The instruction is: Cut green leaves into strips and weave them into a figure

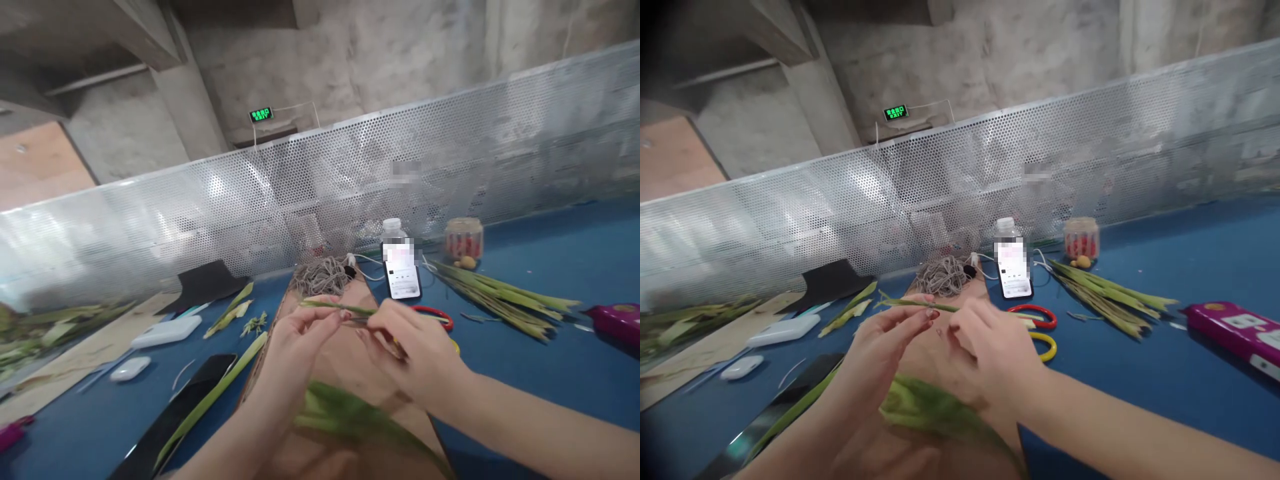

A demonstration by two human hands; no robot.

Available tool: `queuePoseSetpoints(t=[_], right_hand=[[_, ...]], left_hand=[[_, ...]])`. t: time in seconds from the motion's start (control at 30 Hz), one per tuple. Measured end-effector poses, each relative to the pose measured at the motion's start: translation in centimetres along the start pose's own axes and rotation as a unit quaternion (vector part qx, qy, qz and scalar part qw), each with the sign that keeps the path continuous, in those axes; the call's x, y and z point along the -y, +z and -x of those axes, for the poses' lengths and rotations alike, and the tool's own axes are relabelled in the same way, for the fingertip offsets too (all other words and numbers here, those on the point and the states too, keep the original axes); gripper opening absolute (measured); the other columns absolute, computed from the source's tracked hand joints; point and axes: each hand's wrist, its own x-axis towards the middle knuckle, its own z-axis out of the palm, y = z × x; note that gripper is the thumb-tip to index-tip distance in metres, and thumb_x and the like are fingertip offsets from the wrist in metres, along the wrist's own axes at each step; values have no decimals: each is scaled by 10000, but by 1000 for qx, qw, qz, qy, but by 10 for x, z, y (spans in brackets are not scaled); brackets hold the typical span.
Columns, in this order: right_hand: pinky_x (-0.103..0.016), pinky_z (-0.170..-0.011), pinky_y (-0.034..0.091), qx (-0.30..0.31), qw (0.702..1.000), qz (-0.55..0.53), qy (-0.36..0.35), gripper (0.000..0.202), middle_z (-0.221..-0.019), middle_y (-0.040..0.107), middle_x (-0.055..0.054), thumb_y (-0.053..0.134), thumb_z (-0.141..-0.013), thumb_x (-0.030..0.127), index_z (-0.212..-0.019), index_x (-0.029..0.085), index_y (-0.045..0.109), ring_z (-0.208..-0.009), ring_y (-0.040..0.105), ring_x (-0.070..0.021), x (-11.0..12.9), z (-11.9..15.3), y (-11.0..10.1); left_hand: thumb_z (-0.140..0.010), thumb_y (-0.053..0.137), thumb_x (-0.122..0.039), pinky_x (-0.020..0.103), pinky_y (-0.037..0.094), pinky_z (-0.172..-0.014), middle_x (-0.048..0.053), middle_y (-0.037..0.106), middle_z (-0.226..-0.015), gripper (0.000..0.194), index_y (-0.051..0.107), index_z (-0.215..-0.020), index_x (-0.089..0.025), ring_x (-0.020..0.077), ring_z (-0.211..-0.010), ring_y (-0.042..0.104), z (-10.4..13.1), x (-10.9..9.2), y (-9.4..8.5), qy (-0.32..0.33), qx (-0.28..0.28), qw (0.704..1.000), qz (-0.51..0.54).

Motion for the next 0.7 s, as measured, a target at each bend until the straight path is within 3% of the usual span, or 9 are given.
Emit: queuePoseSetpoints(t=[0.07,0.13,0.27,0.4,0.5,0.7], right_hand=[[-349,-730,390,-34,998,54,-29,165,-904,580,-106,499,-799,251,-911,148,563,-861,495,-227,-11,-4,-1],[-381,-791,370,-3,998,59,-23,183,-970,588,-100,492,-808,216,-975,165,546,-927,485,-234,-19,-8,1],[-307,-680,394,107,994,-11,28,142,-769,606,-33,423,-829,156,-801,194,557,-745,531,-172,-20,-12,5],[-264,-573,381,108,986,-66,108,123,-674,554,-11,440,-804,167,-694,187,493,-629,498,-142,-12,-13,5],[-243,-527,396,116,968,-142,171,127,-631,540,2,440,-807,200,-686,189,475,-579,511,-127,-10,-10,6],[-188,-354,393,141,904,-276,294,175,-533,473,56,409,-834,315,-706,196,419,-342,484,-73,-4,-3,11]], left_hand=[[-710,625,-279,319,370,-886,63,633,-977,134,688,-756,-171,203,-964,548,-2,2,-2,0,21,1000,18],[-717,617,-290,330,388,-856,61,641,-909,141,681,-760,-172,200,-910,566,-4,5,-3,-2,36,999,15],[-717,610,-317,342,380,-865,57,619,-924,163,678,-739,-171,208,-932,550,-9,5,-4,4,46,999,-25],[-716,605,-320,356,376,-879,64,594,-983,169,674,-739,-168,215,-969,533,-13,4,-7,15,35,997,-72],[-716,607,-319,364,382,-876,54,565,-1007,148,659,-699,-181,211,-978,523,-16,5,-9,76,14,988,-137],[-703,629,-334,466,309,-927,40,489,-1074,103,672,-679,-244,255,-1045,425,-15,9,-11,189,-83,916,-343]])
